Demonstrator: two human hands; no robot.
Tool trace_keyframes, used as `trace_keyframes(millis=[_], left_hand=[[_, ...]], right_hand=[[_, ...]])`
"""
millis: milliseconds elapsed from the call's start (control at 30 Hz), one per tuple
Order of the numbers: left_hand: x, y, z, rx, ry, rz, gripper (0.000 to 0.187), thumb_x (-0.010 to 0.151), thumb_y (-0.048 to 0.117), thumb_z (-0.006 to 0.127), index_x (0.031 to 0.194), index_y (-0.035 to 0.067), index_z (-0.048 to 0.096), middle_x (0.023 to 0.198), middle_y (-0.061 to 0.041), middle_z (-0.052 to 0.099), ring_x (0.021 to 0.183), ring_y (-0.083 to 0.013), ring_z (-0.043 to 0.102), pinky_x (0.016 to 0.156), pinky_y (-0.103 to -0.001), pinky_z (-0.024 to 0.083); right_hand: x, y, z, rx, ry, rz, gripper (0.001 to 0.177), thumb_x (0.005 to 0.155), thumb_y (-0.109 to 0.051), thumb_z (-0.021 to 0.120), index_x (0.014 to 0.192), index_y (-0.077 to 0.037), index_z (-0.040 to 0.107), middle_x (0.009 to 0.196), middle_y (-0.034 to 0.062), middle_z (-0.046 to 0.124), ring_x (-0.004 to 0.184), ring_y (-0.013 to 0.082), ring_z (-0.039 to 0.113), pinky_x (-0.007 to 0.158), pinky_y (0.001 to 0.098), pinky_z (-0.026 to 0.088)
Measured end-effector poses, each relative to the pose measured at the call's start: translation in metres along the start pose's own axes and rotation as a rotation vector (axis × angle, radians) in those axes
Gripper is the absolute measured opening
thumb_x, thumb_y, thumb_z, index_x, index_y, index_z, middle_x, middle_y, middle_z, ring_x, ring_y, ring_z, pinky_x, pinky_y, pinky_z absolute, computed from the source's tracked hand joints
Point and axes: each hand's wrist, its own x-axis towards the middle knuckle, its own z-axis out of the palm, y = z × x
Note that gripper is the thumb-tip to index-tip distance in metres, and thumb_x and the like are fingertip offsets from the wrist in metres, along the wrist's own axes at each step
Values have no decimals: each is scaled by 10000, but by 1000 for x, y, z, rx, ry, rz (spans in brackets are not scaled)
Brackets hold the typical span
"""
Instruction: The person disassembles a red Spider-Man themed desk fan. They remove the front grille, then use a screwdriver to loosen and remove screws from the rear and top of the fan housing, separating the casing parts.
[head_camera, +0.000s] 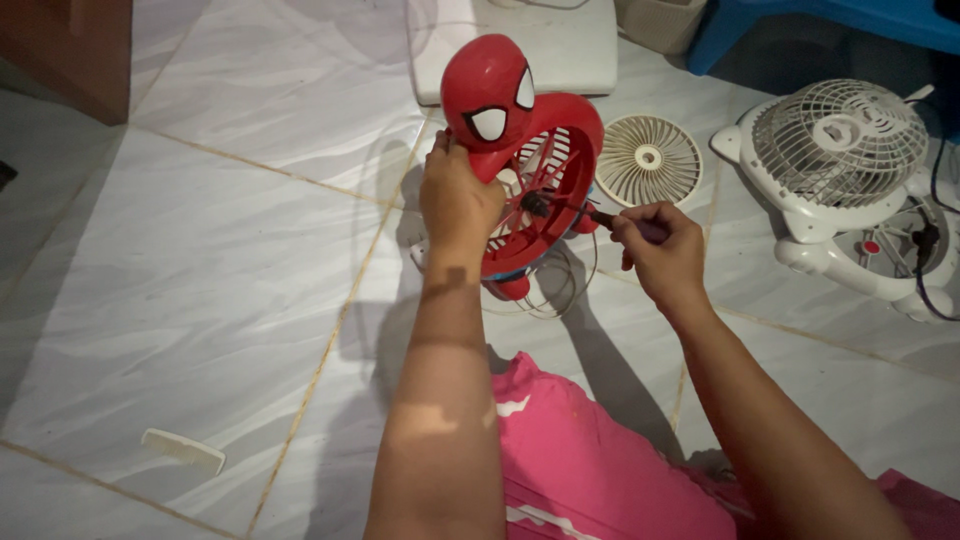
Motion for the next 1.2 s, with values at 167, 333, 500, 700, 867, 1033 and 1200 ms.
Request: trace_keyframes(millis=[167,333,500,700,867,1033,1200], left_hand=[[-1,2,-2,-16,-17,-15,534,659,69,758,1179,-24,679,1306,-284,624,1189,-451,594,1022,-466,493],[-1,0,2,4,-25,-48,545,695,80,748,1223,-25,665,1325,-277,615,1215,-446,583,1039,-467,482],[-1,-7,6,26,20,-47,532,714,103,759,1219,-31,655,1354,-286,593,1225,-438,579,1044,-452,484],[-2,0,6,32,-28,-59,561,682,108,788,1214,-15,663,1326,-234,616,1186,-417,592,1026,-446,493],[-4,17,1,-5,-37,-33,633,615,74,799,1229,-5,665,1286,-215,630,1156,-413,595,1003,-451,498],[-6,30,-5,47,-31,-7,630,633,75,798,1243,-4,660,1325,-217,608,1186,-415,584,1048,-467,474],[-12,43,0,101,-87,-14,671,661,147,832,1284,-2,633,1405,-249,535,1268,-449,512,1077,-518,432]], right_hand=[[0,3,-1,7,-8,-2,151,940,-88,720,1006,33,658,833,93,716,601,87,611,502,248,492],[0,-2,0,7,-30,-9,207,882,-73,730,1045,3,627,843,68,702,610,80,635,494,248,515],[1,-3,-10,-260,-247,242,382,831,-124,772,1168,-98,594,700,77,649,487,124,557,409,292,412],[10,22,-14,-171,-229,245,462,1107,-379,479,1095,19,713,751,37,638,540,86,438,443,255,335],[16,29,-25,-284,-208,234,315,998,-260,584,1205,-40,672,800,38,673,620,91,538,494,252,442],[15,25,-30,-382,-261,230,435,896,-221,706,1285,-48,620,862,66,681,716,155,649,566,331,578],[18,31,-33,-840,-291,150,410,806,-236,872,1112,12,756,905,155,765,792,249,726,756,380,562]])
